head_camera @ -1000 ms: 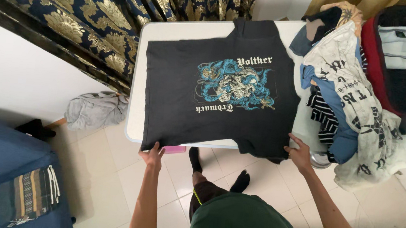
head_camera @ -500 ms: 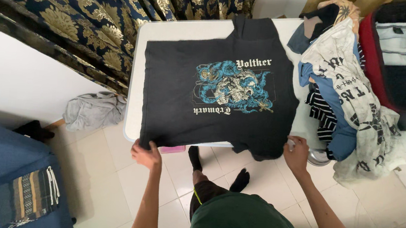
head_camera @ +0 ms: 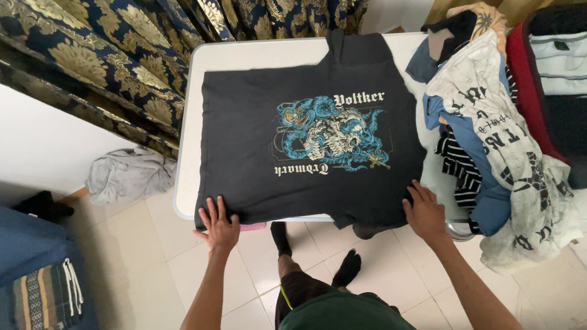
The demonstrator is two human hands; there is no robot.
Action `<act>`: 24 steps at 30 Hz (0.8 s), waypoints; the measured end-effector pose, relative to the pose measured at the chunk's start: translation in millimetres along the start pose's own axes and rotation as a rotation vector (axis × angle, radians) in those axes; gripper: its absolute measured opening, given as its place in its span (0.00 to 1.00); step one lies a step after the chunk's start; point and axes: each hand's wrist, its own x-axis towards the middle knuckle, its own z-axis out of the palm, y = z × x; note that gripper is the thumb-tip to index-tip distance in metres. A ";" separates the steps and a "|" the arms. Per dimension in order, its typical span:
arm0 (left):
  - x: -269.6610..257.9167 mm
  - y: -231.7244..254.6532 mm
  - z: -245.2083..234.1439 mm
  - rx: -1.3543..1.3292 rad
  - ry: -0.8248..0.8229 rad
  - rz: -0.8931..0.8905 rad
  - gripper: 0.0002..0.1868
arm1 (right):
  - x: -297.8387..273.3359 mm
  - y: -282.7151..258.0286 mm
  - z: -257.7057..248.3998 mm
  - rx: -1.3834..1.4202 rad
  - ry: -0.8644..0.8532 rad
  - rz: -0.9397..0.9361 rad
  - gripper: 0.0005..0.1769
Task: The person takes a black t-shirt from a suitcase, spreads it out on a table, and folds it into a small rectangle by hand.
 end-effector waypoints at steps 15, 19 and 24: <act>-16.7 71.6 2.3 0.072 -0.118 0.222 0.58 | 38.9 -17.7 32.8 -0.141 -0.187 0.025 0.51; -24.1 70.4 -29.8 0.130 -0.179 0.162 0.67 | 32.7 -6.7 24.5 -0.159 -0.257 0.102 0.65; -19.9 56.2 -23.6 0.113 -0.110 0.144 0.67 | 24.5 2.8 27.3 -0.186 -0.208 0.078 0.67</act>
